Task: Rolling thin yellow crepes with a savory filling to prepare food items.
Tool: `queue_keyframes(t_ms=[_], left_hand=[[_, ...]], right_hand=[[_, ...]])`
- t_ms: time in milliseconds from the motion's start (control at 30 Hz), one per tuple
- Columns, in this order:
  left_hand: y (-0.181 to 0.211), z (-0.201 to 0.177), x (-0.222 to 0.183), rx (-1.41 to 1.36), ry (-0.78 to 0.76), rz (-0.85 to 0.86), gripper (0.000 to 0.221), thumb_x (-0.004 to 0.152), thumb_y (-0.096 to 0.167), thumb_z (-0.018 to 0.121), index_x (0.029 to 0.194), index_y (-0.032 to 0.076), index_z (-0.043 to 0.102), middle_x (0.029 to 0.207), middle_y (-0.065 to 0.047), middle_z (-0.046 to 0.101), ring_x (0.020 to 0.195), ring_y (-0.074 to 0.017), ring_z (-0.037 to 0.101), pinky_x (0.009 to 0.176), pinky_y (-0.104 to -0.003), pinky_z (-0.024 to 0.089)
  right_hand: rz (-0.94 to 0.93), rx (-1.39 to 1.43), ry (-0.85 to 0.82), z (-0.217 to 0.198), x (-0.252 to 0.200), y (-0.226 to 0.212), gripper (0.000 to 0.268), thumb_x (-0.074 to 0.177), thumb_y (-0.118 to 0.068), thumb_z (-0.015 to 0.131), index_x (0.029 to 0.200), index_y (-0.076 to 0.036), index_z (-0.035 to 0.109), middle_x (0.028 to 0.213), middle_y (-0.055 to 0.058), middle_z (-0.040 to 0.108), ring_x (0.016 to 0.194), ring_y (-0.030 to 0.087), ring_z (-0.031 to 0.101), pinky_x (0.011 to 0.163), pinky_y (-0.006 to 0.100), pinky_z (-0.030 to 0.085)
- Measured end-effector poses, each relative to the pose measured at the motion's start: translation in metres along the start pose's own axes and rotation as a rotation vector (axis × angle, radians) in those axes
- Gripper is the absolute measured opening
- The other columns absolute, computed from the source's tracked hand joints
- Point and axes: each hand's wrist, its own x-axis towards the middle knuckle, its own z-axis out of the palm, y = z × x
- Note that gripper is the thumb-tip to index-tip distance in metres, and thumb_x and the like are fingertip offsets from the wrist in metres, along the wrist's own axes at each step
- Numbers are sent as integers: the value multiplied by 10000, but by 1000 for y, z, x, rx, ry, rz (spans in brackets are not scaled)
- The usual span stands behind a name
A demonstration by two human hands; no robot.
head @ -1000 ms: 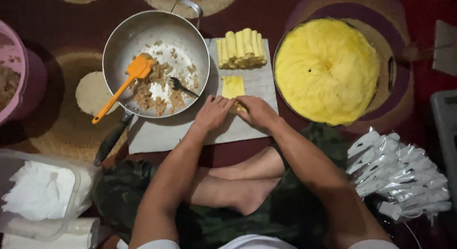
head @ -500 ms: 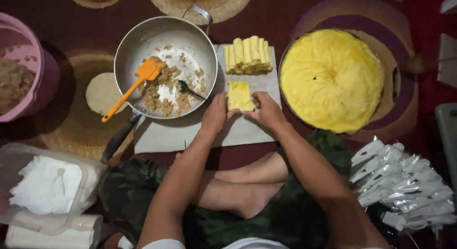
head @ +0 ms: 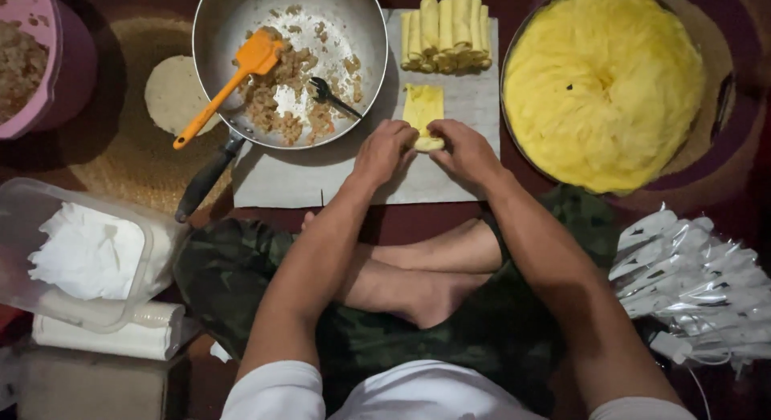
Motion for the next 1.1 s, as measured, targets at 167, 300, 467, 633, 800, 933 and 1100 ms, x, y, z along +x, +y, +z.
queue_keyframes(t_ms=[167,300,467,633,800,933,1100], left_hand=[[7,-13,6,-97,21,-44,261,1046,307,599,1213,126,687,1150,-100,652,1102,-321,649,931,-396,571],[14,-17,16,-213,-28,-208,312,1093,352,487,1261,141,643,1277,-118,550,1117,-405,650,907,-495,595],[2,-2,29,-275,-26,-273,341,1102,353,466,1313,106,569,1294,-166,534,1160,-480,624,946,-554,572],[2,-8,23,-213,-18,-308,428,1088,443,493,1348,109,554,1252,-176,587,1218,-406,621,993,-491,534],[1,-16,10,-374,16,-191,607,871,409,824,1308,94,543,1305,-222,574,1228,-464,593,1028,-525,518],[2,-13,5,-337,47,-161,461,900,327,804,1243,103,594,1254,-121,599,1208,-385,616,1022,-464,532],[9,-15,5,-291,56,-96,321,998,310,713,1240,105,670,1230,-91,657,1246,-286,619,1066,-387,513]], right_hand=[[63,21,26,-3,7,5,402,957,-352,733,1304,-193,609,1081,87,697,1026,320,684,909,468,544],[85,4,78,0,19,15,335,991,-317,722,1277,-172,622,1006,68,672,943,292,683,846,442,549],[45,85,166,0,30,19,317,951,-233,783,1199,-100,637,970,100,633,930,296,681,843,431,549],[257,90,97,-13,22,22,420,826,-404,876,993,-158,580,827,48,529,830,295,645,802,457,518],[423,178,18,6,5,29,428,755,-264,878,1115,-213,653,876,-28,683,865,144,692,819,315,561],[308,135,51,-5,4,0,394,805,-226,854,1160,-180,689,1001,64,713,986,221,716,855,324,582],[68,57,11,-23,6,-18,314,956,-285,740,1215,-117,686,1120,196,687,1101,422,662,938,524,555]])
